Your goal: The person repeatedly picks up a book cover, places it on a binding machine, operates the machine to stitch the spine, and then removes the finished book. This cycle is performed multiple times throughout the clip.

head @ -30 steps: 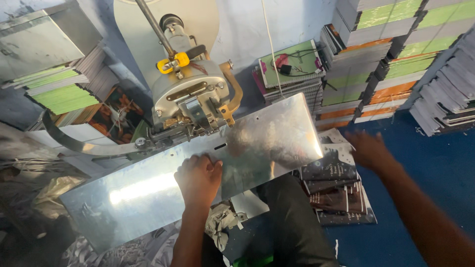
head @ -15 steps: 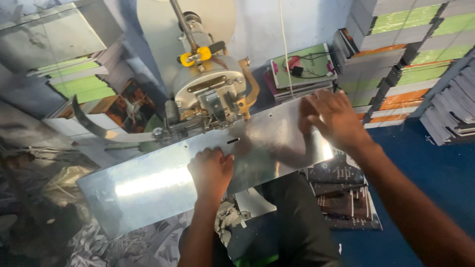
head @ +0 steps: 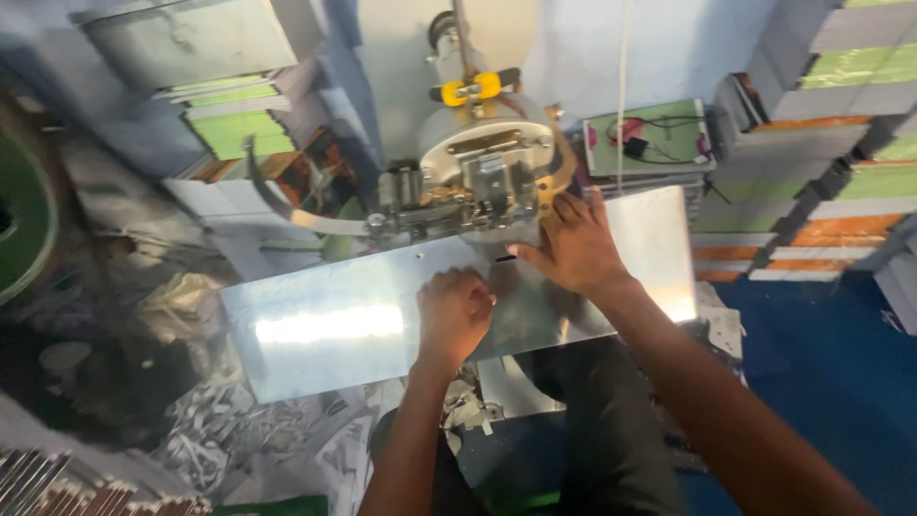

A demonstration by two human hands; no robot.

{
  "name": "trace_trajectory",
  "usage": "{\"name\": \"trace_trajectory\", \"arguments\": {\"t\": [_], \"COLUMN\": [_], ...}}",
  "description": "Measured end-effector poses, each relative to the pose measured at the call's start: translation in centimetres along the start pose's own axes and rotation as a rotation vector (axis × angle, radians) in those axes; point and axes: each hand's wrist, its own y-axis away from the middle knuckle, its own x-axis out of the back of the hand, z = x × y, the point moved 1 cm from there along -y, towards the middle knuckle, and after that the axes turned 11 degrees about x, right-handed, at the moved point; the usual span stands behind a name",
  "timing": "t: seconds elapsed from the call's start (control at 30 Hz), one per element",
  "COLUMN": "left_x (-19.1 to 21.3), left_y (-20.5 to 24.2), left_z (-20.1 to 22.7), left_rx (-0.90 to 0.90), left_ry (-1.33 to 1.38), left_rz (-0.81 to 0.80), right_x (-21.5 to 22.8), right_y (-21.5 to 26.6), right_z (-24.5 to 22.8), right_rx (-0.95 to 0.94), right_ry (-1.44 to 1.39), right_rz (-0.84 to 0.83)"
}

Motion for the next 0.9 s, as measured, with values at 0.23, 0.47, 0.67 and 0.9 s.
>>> {"name": "trace_trajectory", "arguments": {"t": [0.23,0.47,0.67,0.9], "left_x": [3.3,11.6,20.7,27.4], "left_y": [4.5,8.5,11.6,16.1], "left_z": [-2.3,-6.7,-10.9,-14.5], "left_rx": [0.146,0.034,0.273,0.391], "left_ry": [0.371,0.038,-0.218,-0.442], "left_rz": [-0.105,0.213,0.354,0.412], "right_x": [-0.5,-0.8,-1.7,-2.6], "right_y": [-0.9,-0.4,0.0,1.0], "right_z": [-1.0,-1.0,-0.7,-0.2], "right_rx": [-0.112,-0.158,-0.035,-0.001], "right_ry": [0.033,-0.017,0.09,0.108], "right_rz": [-0.035,-0.108,0.078,0.132]}}
